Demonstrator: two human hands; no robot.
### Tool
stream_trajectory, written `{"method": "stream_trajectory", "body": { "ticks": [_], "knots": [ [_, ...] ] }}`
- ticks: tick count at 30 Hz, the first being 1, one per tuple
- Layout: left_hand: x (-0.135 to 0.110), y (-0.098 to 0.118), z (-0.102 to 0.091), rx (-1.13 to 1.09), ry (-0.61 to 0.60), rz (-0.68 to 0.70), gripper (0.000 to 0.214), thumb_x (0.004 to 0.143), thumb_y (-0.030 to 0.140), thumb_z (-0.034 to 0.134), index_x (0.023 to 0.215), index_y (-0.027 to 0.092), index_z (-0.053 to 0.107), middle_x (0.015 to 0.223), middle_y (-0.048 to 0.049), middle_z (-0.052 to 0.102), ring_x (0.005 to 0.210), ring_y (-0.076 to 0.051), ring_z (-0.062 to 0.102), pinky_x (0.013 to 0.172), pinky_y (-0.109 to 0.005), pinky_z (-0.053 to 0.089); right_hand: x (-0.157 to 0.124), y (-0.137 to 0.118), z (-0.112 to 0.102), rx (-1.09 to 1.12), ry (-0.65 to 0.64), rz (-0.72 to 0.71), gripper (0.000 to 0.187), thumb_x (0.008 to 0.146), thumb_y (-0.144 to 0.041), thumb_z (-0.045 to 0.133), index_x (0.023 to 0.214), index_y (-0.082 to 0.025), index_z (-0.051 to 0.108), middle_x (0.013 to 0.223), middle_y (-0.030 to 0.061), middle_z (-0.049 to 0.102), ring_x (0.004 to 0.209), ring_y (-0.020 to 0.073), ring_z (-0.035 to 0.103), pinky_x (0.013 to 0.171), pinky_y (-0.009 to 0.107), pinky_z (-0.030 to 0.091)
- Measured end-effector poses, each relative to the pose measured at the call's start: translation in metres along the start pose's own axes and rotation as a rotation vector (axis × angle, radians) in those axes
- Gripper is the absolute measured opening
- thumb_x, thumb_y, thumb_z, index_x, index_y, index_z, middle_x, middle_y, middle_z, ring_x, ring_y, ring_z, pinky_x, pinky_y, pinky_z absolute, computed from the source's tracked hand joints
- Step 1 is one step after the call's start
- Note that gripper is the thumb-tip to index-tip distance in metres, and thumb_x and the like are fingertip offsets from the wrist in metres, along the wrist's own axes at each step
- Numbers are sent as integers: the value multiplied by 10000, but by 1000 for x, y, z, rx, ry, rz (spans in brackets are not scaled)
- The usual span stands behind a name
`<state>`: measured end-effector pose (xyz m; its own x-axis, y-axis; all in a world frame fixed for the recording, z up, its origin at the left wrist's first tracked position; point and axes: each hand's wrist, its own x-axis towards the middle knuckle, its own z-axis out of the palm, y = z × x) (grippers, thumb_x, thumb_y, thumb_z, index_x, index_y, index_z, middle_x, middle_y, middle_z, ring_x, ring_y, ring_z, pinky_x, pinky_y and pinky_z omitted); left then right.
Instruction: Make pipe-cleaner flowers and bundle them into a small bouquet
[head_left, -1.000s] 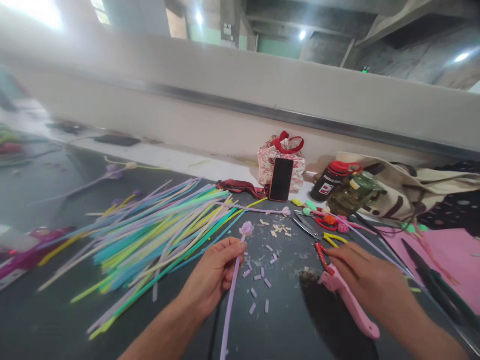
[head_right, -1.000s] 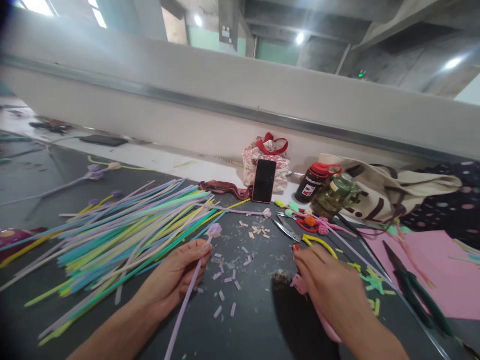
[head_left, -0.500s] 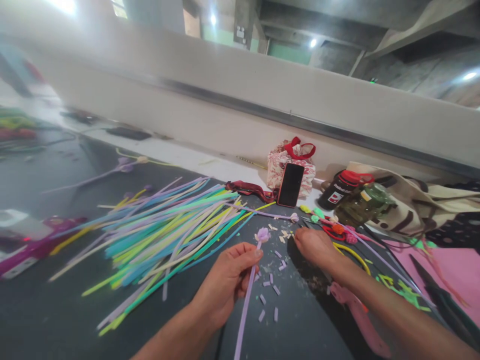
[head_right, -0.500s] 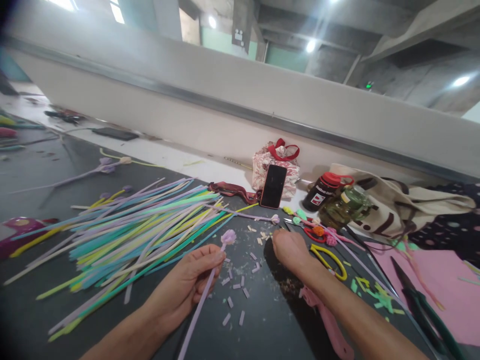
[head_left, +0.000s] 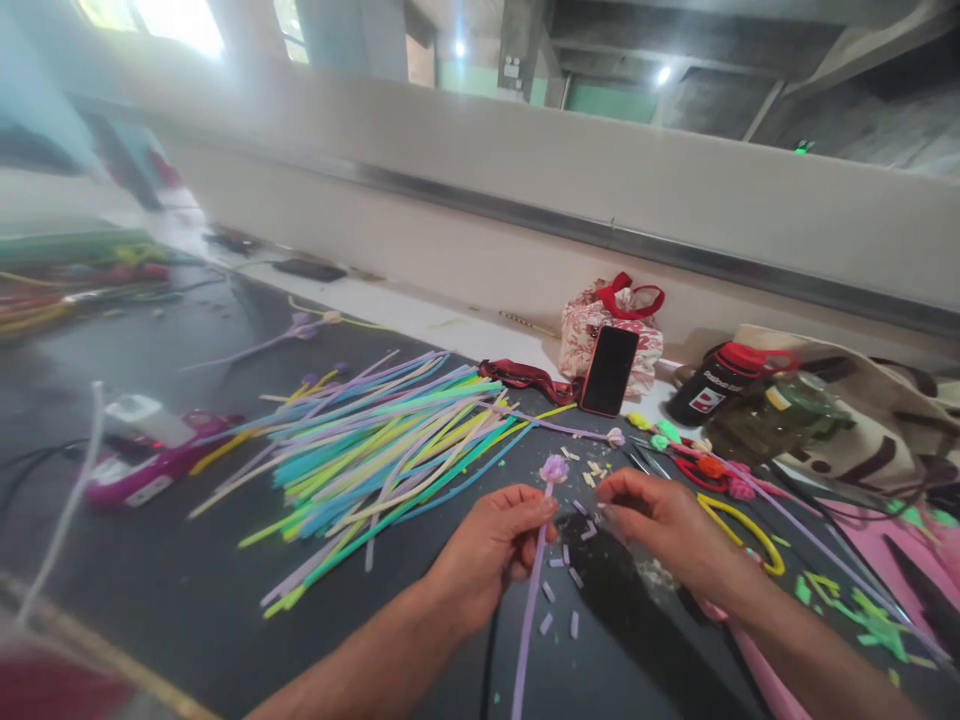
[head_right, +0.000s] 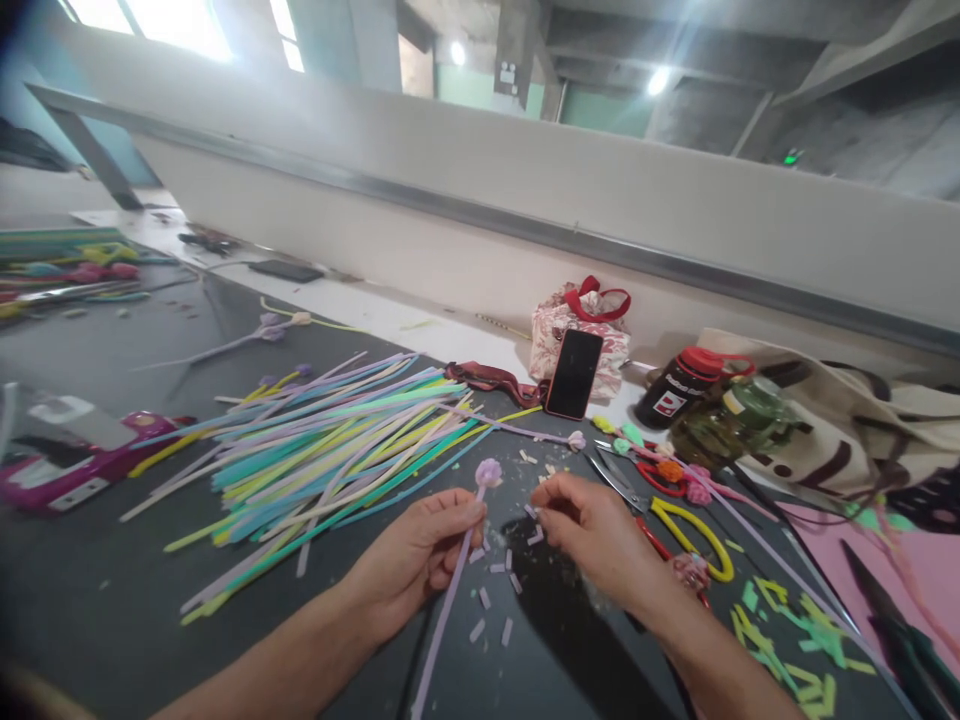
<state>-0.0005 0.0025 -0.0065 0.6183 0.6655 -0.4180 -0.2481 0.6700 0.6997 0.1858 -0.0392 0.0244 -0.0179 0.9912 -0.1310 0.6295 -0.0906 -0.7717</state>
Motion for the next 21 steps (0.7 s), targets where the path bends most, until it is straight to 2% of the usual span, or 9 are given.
{"method": "stream_trajectory", "body": {
  "ticks": [3,6,8,12,17,21],
  "knots": [
    [0,1,0,1,-1,9,219,657,297,647,617,143,497,530,37,523,356,-5,342,336,-143,170,-1,-3,0,116,-7,25,138,748,-227,529,866,-180,583,723,-15,587,634,110,529,557,213,390],
    [-1,1,1,-9,-6,-1,232,641,299,661,622,143,491,525,37,524,349,-5,336,333,-143,165,-1,-9,7,304,-40,103,205,724,-252,569,917,-183,565,672,-35,572,560,102,542,527,217,412],
    [0,0,1,-27,-11,3,233,636,297,665,629,141,492,523,36,527,349,-6,340,335,-141,171,0,-14,13,346,-32,119,182,703,-275,594,856,-180,569,609,-48,553,490,93,527,490,212,406],
    [1,-2,0,-83,-12,22,232,636,304,667,659,143,503,545,31,536,366,-17,375,340,-143,209,4,-25,23,240,32,46,121,721,-299,575,710,-179,582,533,-49,514,461,86,466,459,203,367],
    [1,-1,-1,-160,7,32,217,646,289,668,696,145,514,569,32,543,383,-15,405,341,-134,221,6,-37,28,47,77,-125,130,785,-252,493,780,-209,616,668,-29,572,593,109,494,533,207,370],
    [-1,2,-1,-198,19,52,190,670,272,648,694,139,516,559,31,533,378,-13,393,335,-131,213,7,-40,32,36,136,-116,113,765,-267,518,798,-208,608,690,-21,607,612,122,532,552,214,397]
  ]
}}
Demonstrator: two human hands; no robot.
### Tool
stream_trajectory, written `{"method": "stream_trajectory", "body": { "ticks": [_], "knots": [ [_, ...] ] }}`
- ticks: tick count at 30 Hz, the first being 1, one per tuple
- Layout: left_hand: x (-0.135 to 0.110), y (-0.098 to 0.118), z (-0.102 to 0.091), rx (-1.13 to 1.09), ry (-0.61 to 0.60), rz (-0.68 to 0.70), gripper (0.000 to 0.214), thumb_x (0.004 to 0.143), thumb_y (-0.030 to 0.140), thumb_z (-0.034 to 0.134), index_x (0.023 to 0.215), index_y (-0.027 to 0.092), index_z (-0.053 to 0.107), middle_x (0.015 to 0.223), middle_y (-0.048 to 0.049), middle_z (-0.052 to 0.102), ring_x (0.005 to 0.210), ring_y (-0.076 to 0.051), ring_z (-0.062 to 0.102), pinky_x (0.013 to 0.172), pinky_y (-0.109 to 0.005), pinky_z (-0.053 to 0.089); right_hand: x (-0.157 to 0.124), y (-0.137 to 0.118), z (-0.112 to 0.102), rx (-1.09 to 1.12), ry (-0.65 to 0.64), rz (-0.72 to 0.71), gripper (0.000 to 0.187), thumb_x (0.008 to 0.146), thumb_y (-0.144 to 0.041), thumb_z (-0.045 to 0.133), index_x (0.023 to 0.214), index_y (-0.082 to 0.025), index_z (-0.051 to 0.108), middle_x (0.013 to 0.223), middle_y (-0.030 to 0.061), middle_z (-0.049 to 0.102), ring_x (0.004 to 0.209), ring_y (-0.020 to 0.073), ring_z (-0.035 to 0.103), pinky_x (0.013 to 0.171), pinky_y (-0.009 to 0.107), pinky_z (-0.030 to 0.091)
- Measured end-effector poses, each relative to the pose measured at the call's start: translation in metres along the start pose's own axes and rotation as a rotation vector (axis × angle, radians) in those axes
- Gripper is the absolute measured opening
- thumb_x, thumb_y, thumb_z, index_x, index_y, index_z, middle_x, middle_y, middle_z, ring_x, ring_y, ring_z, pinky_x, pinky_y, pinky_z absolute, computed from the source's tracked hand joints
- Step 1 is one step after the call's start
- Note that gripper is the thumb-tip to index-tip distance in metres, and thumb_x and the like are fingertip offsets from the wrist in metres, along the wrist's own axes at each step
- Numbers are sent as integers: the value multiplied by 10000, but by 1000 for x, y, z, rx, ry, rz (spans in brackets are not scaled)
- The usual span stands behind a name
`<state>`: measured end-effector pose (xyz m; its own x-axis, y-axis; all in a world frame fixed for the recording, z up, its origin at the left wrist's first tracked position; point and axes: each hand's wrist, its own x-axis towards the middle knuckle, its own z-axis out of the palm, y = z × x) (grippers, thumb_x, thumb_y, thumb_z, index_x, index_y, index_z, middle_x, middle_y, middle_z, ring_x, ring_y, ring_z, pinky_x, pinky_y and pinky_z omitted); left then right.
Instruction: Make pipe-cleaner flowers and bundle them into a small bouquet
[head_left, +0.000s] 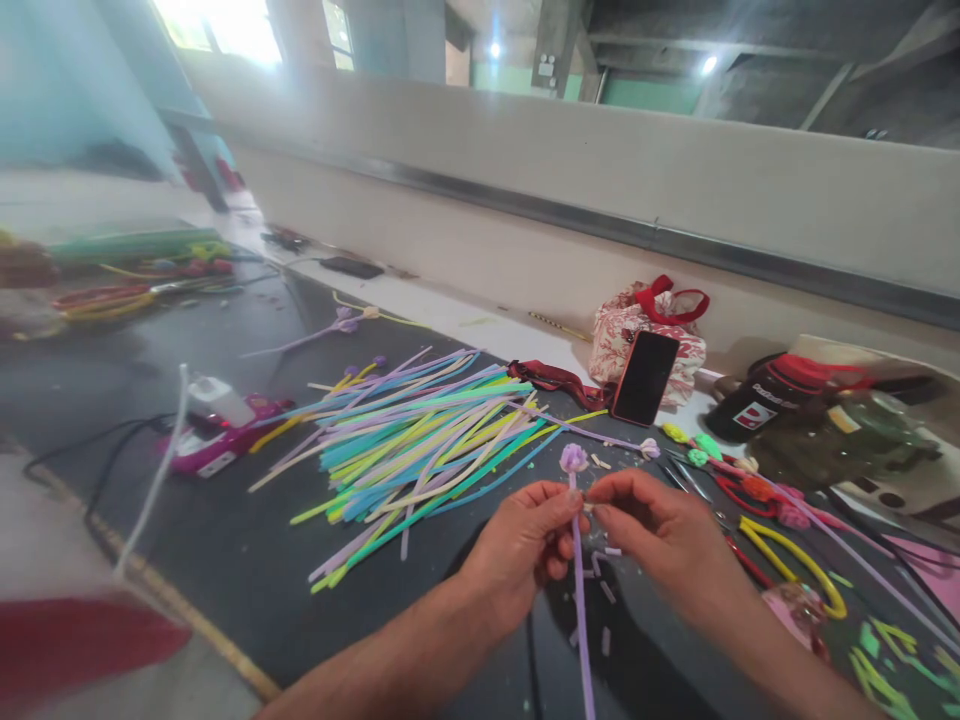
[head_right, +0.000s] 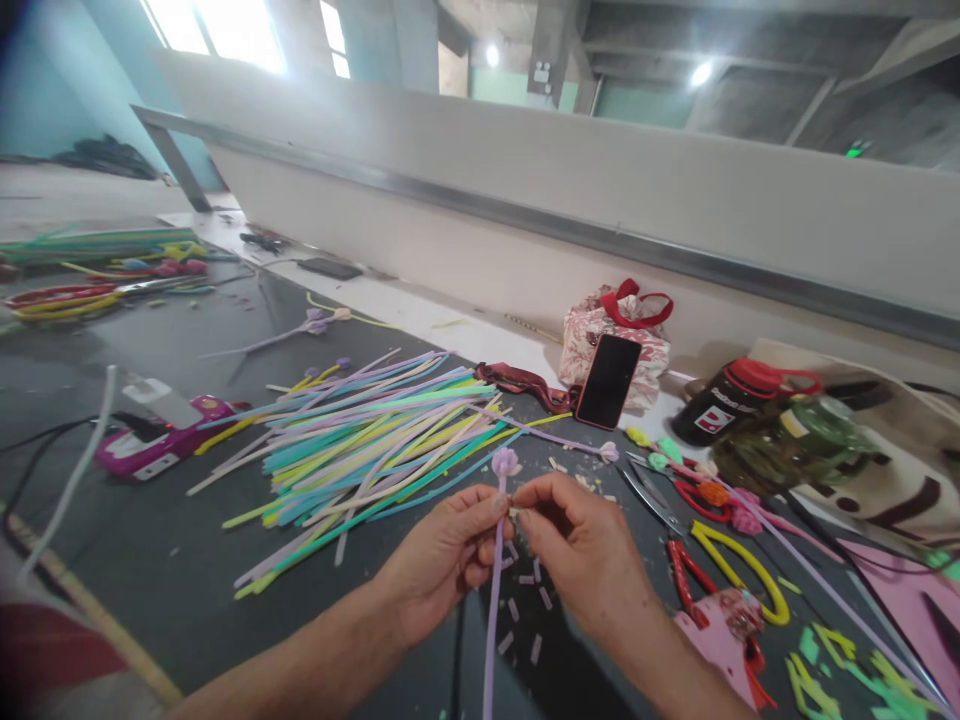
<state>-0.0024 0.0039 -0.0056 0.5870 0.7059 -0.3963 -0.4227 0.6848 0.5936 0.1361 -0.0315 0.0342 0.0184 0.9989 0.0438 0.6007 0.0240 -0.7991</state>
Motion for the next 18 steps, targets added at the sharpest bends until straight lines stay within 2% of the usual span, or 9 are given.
{"method": "stream_trajectory", "body": {
  "ticks": [6,10,13,18],
  "knots": [
    [-1,0,-1,29,-26,27,190,688,288,630,677,127,530,534,34,506,384,-17,380,344,-139,216,4,3,6,95,33,39,120,730,-302,558,777,-195,587,655,-16,600,581,124,546,527,218,415],
    [0,-1,-1,52,-63,34,256,694,349,614,611,128,515,440,58,426,350,-17,327,351,-152,197,8,3,12,288,79,184,200,662,-350,611,758,-179,569,559,-34,561,446,98,494,428,206,377],
    [1,-1,-2,69,-64,35,298,680,379,618,567,135,489,399,67,383,334,-20,310,353,-160,181,9,4,14,418,15,266,245,664,-399,627,666,-167,549,443,-51,495,390,79,432,391,190,327],
    [2,-3,-1,89,-81,47,315,653,408,631,570,144,481,399,73,372,335,-25,309,357,-164,170,7,6,16,683,-134,326,282,716,-414,618,635,-153,547,419,-58,464,373,46,357,385,170,271]
  ]
}}
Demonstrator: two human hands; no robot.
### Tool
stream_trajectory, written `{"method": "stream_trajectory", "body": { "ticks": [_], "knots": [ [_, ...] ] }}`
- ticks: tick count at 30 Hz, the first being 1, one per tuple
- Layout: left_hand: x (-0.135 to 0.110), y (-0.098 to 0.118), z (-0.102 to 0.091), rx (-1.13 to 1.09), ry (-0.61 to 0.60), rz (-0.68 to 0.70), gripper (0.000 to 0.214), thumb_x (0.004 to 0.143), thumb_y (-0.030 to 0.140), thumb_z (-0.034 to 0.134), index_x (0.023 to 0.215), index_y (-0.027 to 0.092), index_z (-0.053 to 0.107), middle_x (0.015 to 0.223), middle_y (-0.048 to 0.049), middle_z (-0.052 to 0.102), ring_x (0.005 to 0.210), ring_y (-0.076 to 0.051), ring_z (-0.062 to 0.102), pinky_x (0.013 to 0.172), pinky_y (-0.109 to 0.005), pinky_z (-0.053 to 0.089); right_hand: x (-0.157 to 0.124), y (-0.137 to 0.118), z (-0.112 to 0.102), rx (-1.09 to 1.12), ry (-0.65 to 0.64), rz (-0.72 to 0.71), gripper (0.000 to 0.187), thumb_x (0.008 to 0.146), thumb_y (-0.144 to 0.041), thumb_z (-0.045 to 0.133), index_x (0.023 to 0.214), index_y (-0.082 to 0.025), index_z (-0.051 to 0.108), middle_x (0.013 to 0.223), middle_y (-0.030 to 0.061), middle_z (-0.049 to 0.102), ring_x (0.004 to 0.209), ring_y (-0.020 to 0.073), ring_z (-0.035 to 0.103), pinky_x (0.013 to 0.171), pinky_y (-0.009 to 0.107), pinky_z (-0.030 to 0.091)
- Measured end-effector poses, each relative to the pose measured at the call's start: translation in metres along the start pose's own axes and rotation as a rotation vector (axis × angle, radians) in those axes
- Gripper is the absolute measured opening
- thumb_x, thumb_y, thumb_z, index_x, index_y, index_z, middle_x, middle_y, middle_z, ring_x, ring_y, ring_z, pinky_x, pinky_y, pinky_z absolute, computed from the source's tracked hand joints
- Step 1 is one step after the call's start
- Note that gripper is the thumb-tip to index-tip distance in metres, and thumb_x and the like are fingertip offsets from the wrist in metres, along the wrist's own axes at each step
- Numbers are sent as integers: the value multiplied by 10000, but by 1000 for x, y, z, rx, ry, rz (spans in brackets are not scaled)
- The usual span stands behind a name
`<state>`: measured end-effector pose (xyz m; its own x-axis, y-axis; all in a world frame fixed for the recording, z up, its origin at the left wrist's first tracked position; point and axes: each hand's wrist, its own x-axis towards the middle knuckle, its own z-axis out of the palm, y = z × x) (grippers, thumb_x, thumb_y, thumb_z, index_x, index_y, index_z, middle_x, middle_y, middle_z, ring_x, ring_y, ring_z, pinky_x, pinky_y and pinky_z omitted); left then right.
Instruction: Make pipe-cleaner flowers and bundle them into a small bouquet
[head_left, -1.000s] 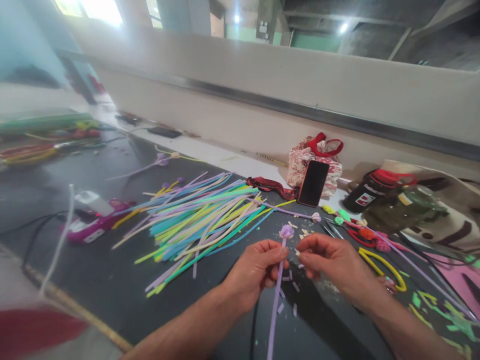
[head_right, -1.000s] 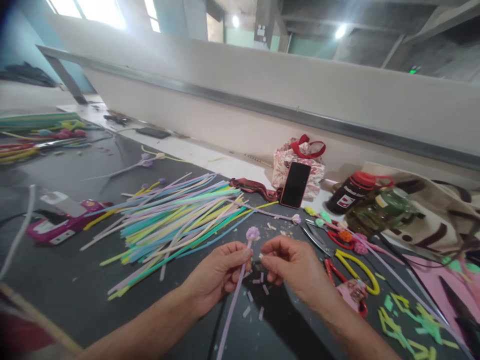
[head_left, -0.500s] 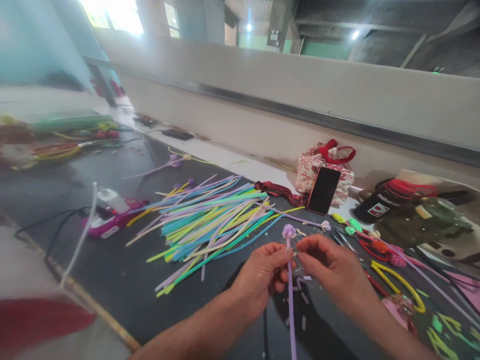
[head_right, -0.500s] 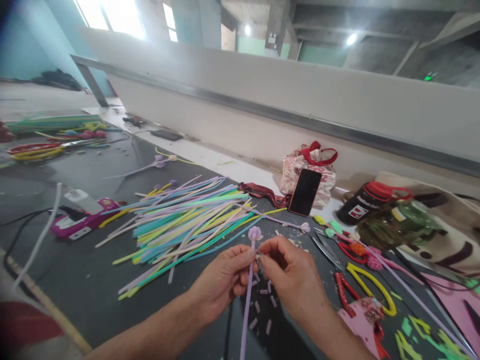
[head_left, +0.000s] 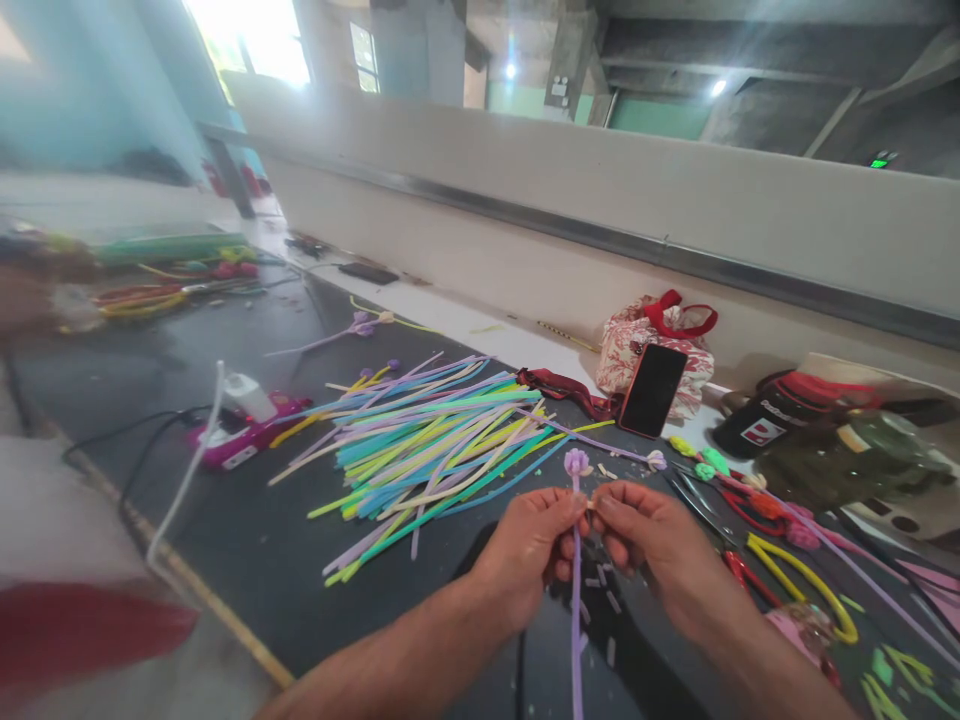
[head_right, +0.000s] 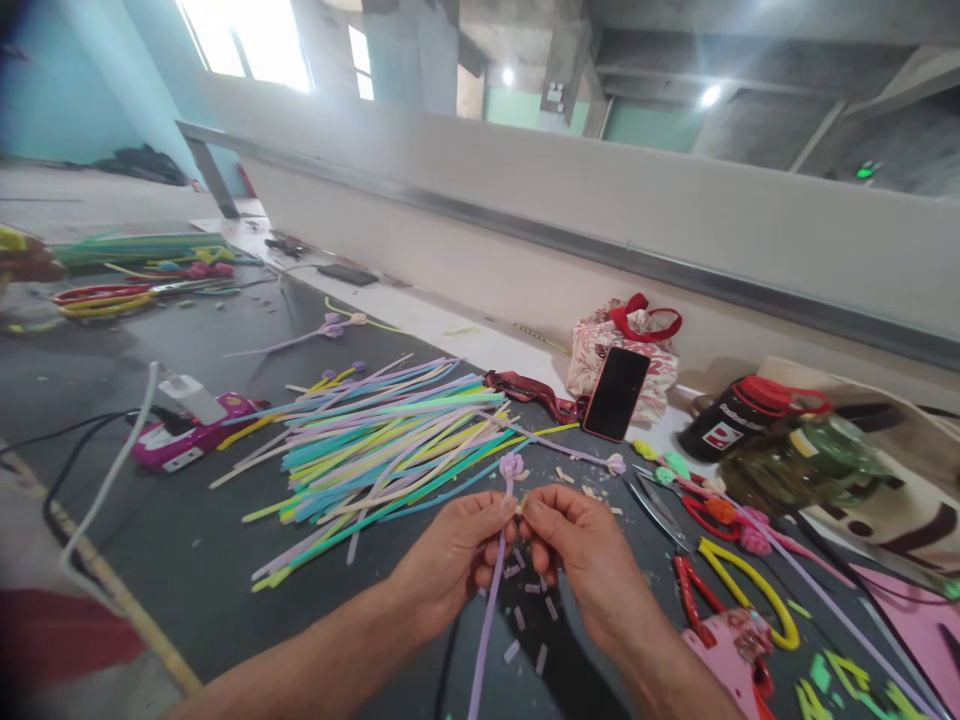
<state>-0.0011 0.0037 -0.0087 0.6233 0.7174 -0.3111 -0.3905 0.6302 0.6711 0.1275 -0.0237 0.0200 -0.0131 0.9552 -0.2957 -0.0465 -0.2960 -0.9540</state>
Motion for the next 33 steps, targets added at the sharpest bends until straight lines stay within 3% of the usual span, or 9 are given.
{"method": "stream_trajectory", "body": {
  "ticks": [6,13,21,24,28,30,33],
  "knots": [
    [0,0,1,32,20,3,307,652,411,623,581,140,498,396,75,372,322,-23,280,350,-169,166,4,4,-3,129,-47,56,268,695,-388,656,640,-142,565,449,-57,486,362,31,354,370,156,264],
    [5,-1,-4,54,104,30,350,614,450,643,570,153,464,408,73,383,346,-35,329,369,-165,210,3,6,-4,16,55,-1,264,701,-397,641,716,-141,576,536,-32,530,426,64,436,385,169,299],
    [5,0,-3,92,109,44,327,619,426,643,563,150,477,390,71,403,317,-31,317,331,-162,205,5,2,-11,-115,12,-27,247,708,-382,616,645,-162,523,515,-48,491,424,69,411,413,184,280],
    [4,3,-4,151,137,41,276,628,372,639,567,150,486,414,57,461,300,-29,335,312,-156,212,2,-9,-26,-294,57,-141,170,739,-342,577,684,-183,557,590,-40,520,518,93,457,484,197,329],
    [2,5,-3,273,142,19,209,644,290,604,541,151,489,393,53,483,253,-24,306,284,-155,204,-6,-31,-45,-669,24,-397,128,748,-309,559,676,-209,595,831,14,558,839,171,504,728,256,378],
    [0,5,-1,331,142,-2,180,640,260,593,540,155,487,374,61,469,244,-27,303,272,-153,200,-9,-39,-48,-811,-10,-455,124,745,-297,558,668,-215,610,933,34,541,963,204,476,817,291,357],
    [-1,5,2,403,157,-20,141,623,237,594,562,160,494,378,69,465,248,-35,321,262,-150,210,-13,-43,-44,-917,-34,-478,101,744,-264,553,676,-223,616,980,29,517,983,194,475,848,299,348]
  ]
}}
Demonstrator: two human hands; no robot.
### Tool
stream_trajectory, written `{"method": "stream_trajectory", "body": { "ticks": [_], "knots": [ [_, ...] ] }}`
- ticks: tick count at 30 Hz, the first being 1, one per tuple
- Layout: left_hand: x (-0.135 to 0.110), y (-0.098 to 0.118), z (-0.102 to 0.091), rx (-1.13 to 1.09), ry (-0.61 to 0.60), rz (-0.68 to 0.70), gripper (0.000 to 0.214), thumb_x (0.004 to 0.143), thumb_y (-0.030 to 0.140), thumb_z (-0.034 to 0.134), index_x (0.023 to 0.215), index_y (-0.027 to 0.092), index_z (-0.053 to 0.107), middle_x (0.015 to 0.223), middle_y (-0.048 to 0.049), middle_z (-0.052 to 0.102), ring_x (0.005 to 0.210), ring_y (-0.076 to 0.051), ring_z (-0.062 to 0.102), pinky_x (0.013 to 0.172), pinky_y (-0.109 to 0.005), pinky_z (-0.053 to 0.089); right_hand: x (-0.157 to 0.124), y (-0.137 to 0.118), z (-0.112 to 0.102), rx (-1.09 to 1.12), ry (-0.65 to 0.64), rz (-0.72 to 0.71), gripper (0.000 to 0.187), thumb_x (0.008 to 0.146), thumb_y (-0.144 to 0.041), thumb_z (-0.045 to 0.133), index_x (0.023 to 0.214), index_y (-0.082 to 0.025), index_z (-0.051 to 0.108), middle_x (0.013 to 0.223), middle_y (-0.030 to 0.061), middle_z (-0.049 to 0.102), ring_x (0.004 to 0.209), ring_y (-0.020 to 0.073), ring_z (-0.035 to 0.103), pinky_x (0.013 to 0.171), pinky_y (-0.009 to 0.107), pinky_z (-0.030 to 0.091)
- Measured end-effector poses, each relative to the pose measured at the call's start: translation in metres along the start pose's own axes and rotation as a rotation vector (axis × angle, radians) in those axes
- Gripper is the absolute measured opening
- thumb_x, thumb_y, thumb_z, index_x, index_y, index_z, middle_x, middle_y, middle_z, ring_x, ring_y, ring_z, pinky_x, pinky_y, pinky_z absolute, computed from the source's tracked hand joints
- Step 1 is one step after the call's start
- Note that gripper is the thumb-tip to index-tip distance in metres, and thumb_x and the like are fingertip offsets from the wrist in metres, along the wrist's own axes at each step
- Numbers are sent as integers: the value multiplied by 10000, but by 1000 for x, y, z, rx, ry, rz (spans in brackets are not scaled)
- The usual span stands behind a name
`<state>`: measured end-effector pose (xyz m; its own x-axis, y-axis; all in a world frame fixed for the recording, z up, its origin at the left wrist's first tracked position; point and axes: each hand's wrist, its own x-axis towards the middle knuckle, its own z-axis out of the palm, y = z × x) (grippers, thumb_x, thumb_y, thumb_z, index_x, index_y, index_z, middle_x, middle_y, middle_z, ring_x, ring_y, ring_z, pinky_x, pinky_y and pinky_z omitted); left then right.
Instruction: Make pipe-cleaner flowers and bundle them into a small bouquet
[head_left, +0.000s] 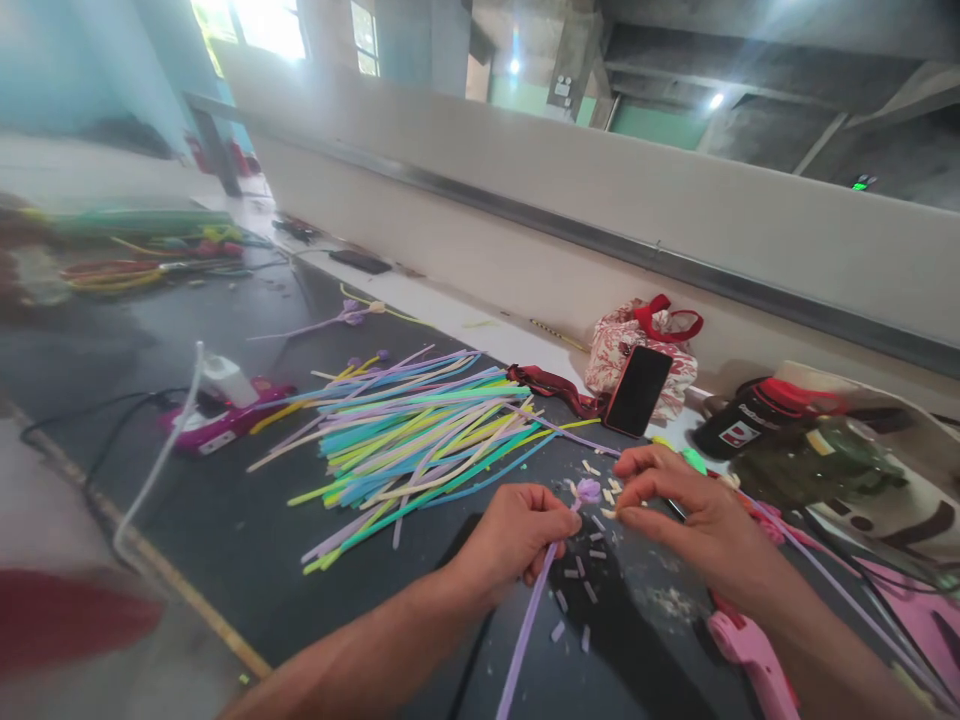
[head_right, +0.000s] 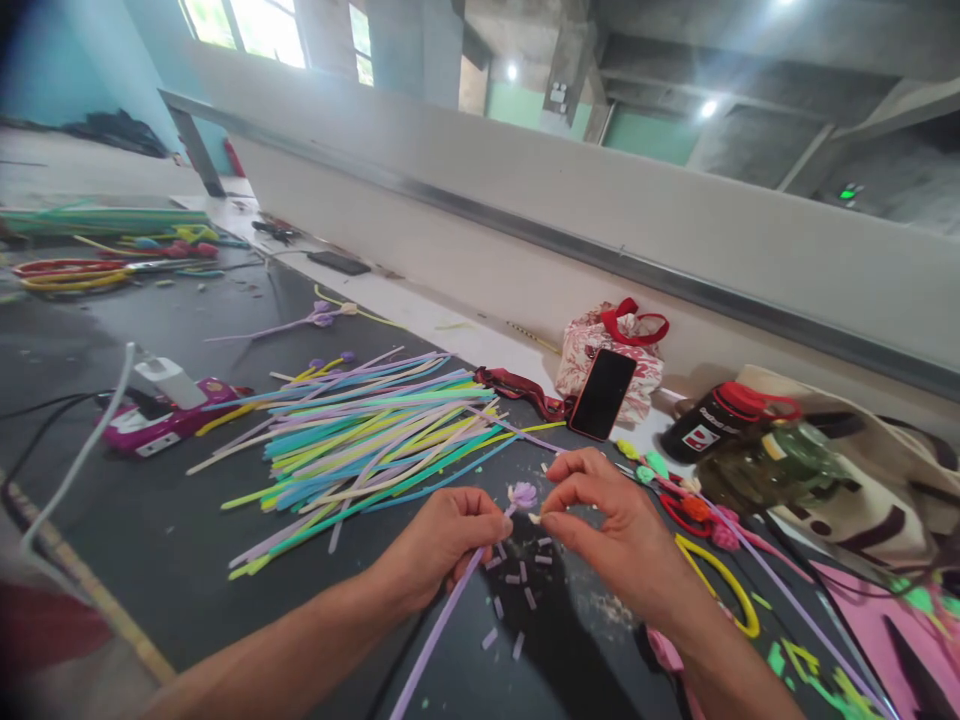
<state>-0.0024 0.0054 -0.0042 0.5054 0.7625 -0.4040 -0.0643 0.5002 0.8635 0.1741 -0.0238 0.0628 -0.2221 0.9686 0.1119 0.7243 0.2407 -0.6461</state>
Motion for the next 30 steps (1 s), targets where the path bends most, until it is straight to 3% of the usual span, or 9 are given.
{"method": "stream_trajectory", "body": {
  "ticks": [11,23,30],
  "knots": [
    [-1,0,2,150,-2,11,118,626,241,572,589,159,495,393,83,450,266,-36,335,274,-147,235,-1,-3,15,-127,-34,-112,101,774,-189,522,732,-217,610,998,36,474,968,182,475,806,306,383],
    [-2,1,3,211,11,30,121,636,239,566,591,164,482,405,85,455,270,-30,325,276,-145,252,0,5,21,-242,80,-126,67,760,-178,548,724,-210,594,942,35,478,929,193,482,861,385,329],
    [-2,-2,3,223,21,41,109,639,230,562,601,169,480,411,80,464,270,-29,318,272,-142,239,1,6,24,-309,129,-159,75,758,-171,547,707,-200,594,905,44,492,889,199,487,766,359,366]
  ]
}}
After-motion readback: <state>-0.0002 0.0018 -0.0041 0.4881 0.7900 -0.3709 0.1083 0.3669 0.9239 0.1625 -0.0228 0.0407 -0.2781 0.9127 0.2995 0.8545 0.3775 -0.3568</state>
